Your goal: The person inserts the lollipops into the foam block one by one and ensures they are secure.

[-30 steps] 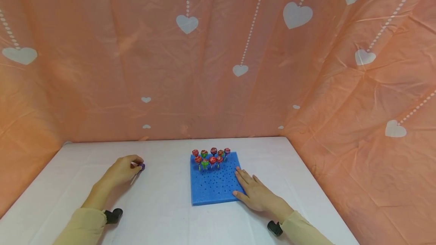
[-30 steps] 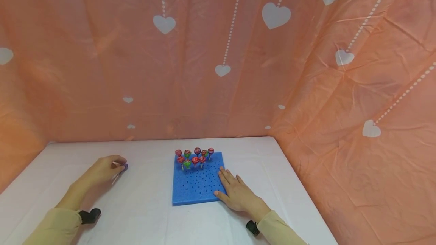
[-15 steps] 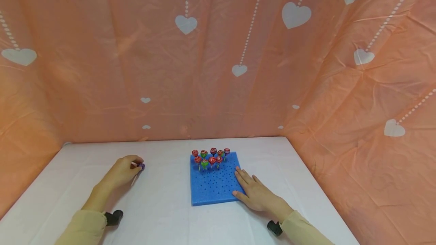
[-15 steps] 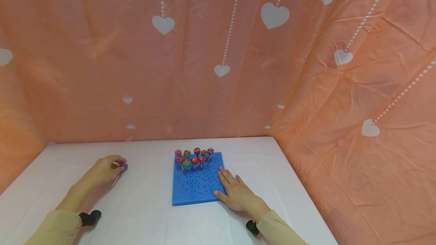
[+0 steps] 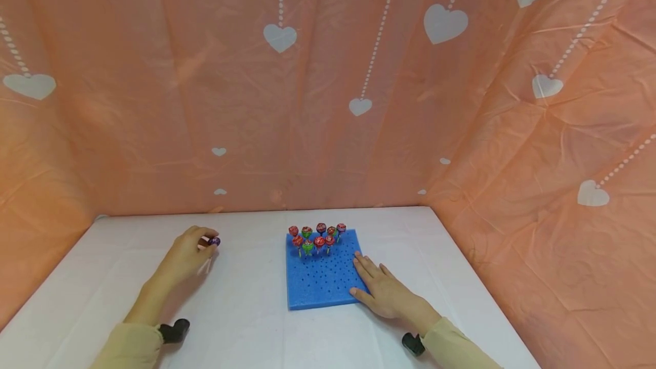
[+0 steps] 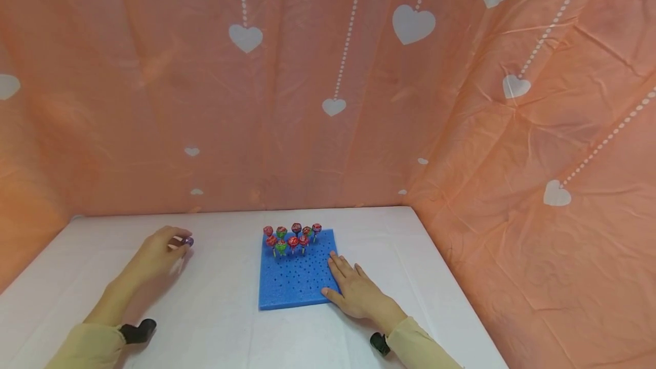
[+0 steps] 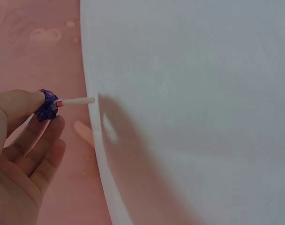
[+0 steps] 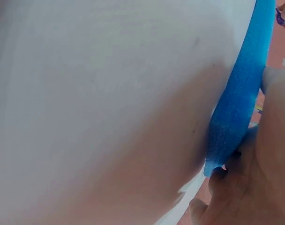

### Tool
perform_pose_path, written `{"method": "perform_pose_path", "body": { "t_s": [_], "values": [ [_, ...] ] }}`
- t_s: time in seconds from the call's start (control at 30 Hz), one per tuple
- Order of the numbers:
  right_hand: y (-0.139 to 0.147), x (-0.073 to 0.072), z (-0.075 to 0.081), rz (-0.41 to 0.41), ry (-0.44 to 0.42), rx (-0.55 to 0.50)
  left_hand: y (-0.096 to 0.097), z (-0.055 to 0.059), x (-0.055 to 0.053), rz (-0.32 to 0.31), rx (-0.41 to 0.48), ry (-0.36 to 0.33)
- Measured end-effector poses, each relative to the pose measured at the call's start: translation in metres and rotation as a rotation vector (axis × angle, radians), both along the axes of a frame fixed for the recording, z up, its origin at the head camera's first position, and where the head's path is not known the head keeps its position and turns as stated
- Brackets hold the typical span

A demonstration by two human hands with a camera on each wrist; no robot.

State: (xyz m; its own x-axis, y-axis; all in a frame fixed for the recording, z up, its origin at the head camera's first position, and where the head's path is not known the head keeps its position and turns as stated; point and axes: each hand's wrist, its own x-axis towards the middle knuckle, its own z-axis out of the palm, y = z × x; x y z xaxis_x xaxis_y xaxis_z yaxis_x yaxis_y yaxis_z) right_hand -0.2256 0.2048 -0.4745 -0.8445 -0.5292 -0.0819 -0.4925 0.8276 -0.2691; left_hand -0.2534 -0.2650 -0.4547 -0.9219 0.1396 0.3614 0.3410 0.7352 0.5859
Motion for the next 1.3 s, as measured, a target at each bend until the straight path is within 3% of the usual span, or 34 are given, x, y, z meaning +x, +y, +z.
{"method": "perform_pose_path", "body": {
  "t_s": [0.2,0.4,0.8,1.3],
  "values": [
    [0.000,0.000,0.000,0.001,-0.007,-0.001,0.013,0.002,0.000,0.012,0.049,0.121],
    [0.000,0.001,0.002,0.008,-0.008,-0.006,0.030,0.009,0.002,0.023,0.075,0.189],
    [-0.001,0.001,0.002,-0.009,-0.021,0.000,0.074,0.014,0.008,-0.021,0.170,0.261],
    [-0.001,0.001,0.000,-0.013,-0.021,0.004,0.124,0.015,0.003,-0.070,0.255,0.301]
  ]
}}
